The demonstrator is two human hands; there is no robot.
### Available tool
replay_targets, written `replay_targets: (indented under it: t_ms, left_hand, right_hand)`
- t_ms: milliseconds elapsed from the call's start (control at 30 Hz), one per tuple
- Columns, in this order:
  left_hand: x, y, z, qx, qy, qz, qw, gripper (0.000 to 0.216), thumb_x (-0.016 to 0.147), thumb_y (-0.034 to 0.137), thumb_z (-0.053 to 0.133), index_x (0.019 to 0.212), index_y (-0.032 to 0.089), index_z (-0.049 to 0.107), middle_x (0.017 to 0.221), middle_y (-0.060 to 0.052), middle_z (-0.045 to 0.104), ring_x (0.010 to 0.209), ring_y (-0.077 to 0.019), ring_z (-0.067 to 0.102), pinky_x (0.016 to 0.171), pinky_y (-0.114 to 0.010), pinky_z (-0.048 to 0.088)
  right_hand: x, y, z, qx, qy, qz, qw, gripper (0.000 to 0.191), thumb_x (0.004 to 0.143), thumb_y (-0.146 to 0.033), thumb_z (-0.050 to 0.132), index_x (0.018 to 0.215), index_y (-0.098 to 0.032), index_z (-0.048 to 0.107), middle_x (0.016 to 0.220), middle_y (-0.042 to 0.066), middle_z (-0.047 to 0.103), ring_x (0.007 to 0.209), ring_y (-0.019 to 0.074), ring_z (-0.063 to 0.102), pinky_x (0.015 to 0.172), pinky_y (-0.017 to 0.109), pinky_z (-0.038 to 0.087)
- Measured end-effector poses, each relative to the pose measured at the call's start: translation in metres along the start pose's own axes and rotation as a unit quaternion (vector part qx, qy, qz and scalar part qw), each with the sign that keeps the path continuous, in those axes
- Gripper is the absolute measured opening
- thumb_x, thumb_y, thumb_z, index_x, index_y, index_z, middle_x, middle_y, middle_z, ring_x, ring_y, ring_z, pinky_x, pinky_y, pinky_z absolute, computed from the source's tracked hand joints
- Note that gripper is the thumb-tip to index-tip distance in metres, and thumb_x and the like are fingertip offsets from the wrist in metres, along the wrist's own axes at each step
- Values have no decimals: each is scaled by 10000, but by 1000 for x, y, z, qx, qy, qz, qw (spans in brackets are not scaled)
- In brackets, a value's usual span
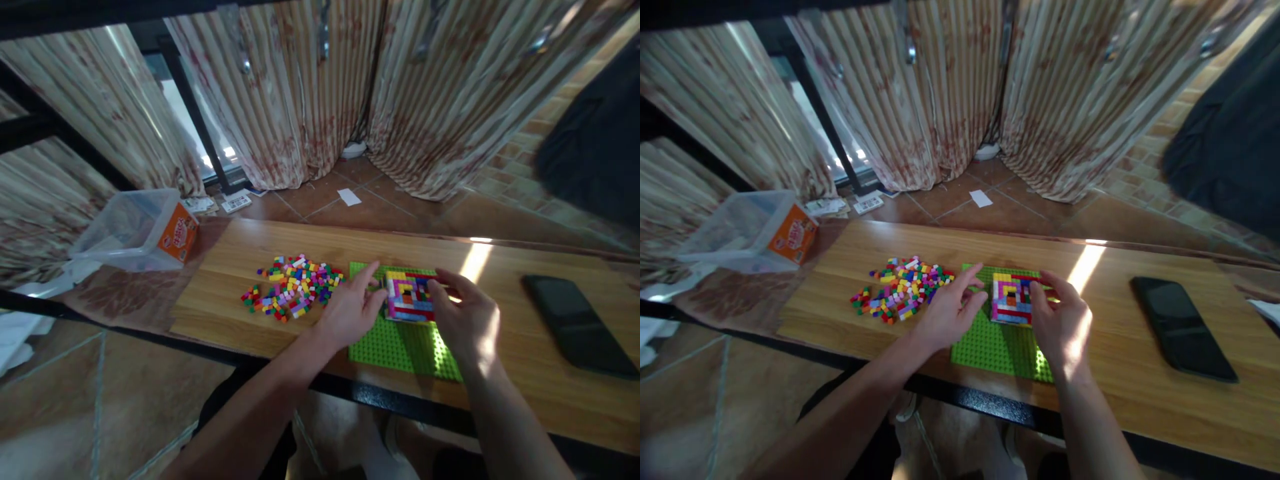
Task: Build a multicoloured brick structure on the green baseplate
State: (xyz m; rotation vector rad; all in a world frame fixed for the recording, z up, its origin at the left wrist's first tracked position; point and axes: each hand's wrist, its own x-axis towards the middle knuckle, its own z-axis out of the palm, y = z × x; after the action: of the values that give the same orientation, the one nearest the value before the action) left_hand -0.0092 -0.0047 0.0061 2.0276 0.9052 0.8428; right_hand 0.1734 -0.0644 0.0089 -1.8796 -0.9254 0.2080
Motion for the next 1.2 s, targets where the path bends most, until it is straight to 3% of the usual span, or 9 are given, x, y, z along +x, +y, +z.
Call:
replay_targets:
  t_ms: [100,200,333,433,667,800,933,1200]
  left_hand:
    - [11,-9,-26,-39,83,-38,995,390,972,303,482,1335,160,499,1004,-75,718,784,-139,686,735,-265,558]
    - [19,-20,-49,-59,155,-75,983,317,958,278,498,1242,158,576,931,-58,721,742,-131,687,692,-245,549]
    - [19,-25,-64,-67,184,-92,976,272,930,215,521,1178,157,616,881,-49,730,714,-128,682,693,-250,550]
    - [17,-25,-67,-75,184,-96,975,263,918,185,524,1159,159,625,878,-46,736,709,-124,683,693,-245,549]
    - [18,-31,-76,-93,208,-99,969,236,899,170,538,1107,154,647,888,-44,744,673,-110,676,650,-220,533]
    - [18,-34,-83,-107,226,-93,964,224,884,161,547,1080,157,655,856,-37,738,654,-108,673,629,-210,523]
    - [19,-33,-88,-110,241,-95,960,221,871,152,558,1068,157,658,840,-38,735,652,-106,666,634,-210,518]
    - [21,-35,-90,-142,257,-107,950,227,860,138,548,1059,149,656,829,-42,727,647,-103,665,615,-197,522]
  right_hand:
    - [-12,-13,-3,-36,23,-126,991,297,848,-389,613,1049,-201,725,1021,90,710,798,190,674,728,360,566]
    - [-31,-27,2,-14,-36,-252,967,174,880,-304,600,966,-212,720,995,69,700,892,193,667,828,366,546]
    - [-56,-37,22,-49,-139,-370,917,157,913,-242,557,944,-217,709,956,59,703,900,188,646,830,358,532]
    - [-67,-39,38,-85,-184,-375,904,210,944,-239,500,961,-194,705,961,77,697,889,195,629,791,347,524]
    - [-69,-32,57,-176,-218,-335,899,252,942,-182,459,989,-146,704,927,103,683,866,229,599,766,365,500]
    - [-71,-33,59,-151,-238,-337,898,256,947,-169,450,1025,-155,694,961,90,680,886,213,598,789,353,502]
    - [-78,-41,61,-94,-207,-357,906,225,948,-219,488,1010,-165,697,1005,90,673,921,205,595,810,342,508]
    - [-99,-59,87,-84,-253,-417,869,269,912,-220,539,1134,-228,691,1190,97,624,1061,243,546,890,402,483]
